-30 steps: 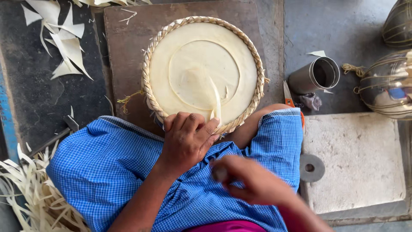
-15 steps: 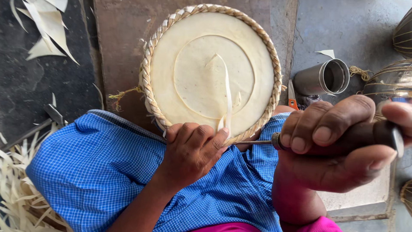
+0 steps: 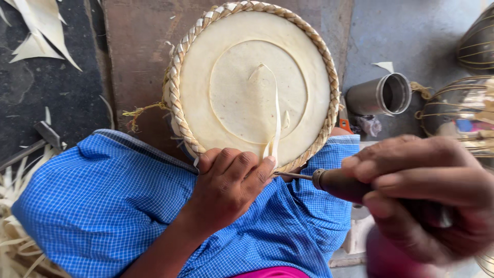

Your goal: The person repairs a drum by weaving a leather strip through the braided rim of the drumhead using a pointed metal tool.

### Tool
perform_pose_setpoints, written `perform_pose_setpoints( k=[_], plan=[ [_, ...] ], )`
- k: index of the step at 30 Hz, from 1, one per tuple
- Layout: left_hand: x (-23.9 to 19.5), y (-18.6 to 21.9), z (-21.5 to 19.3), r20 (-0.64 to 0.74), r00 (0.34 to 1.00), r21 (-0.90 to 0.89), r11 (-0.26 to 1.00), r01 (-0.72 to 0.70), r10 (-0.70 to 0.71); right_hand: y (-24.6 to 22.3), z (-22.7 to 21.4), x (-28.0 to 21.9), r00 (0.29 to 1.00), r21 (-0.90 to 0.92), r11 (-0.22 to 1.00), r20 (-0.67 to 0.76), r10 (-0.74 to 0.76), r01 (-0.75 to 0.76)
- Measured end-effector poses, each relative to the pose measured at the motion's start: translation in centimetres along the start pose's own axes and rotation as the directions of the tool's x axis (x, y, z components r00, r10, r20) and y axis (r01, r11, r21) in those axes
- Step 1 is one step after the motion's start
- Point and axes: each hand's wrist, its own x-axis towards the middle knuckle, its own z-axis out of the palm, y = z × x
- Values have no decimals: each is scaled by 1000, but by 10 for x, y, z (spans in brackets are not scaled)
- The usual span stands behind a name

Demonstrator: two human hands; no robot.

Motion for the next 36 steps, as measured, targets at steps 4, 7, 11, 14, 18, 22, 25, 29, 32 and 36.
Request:
perform_pose_setpoints(
  k=[4,7,11,14,18,22,25,29,32,36],
  plan=[
    [-3,-12,-6,-54,998,-109,994,22,-28,-28,-32,1,895,-459,888,403,190,18],
    [-4,-15,-4,-92,996,-75,997,-22,16,-35,-31,4,786,-595,799,534,312,87],
    [-7,-15,-2,-87,996,-94,995,-15,7,-32,-18,9,22,-913,363,373,927,186],
    [-8,-16,-3,-65,998,-122,992,-12,4,-27,-17,13,-123,-910,332,310,943,250],
    [-7,-17,-6,-44,999,-129,991,-24,18,-23,-21,5,-105,-930,337,324,940,150],
    [-5,-18,-5,-59,998,-105,994,-39,33,-22,-29,-13,-73,-919,394,392,917,18],
    [-4,-17,-6,-35,999,-120,993,-22,18,-24,-31,-24,-85,-914,404,406,910,-40],
    [-3,-17,-7,-27,1000,-177,984,-7,2,-26,-31,-31,15,-879,444,449,894,-173],
    [-4,-16,-7,-8,1000,-198,980,4,-6,-25,-32,-30,354,-679,618,508,785,-397],
    [-5,-14,-5,4,1000,-209,978,21,-20,-25,-31,-20,-165,-918,395,390,906,3]
  ],
)
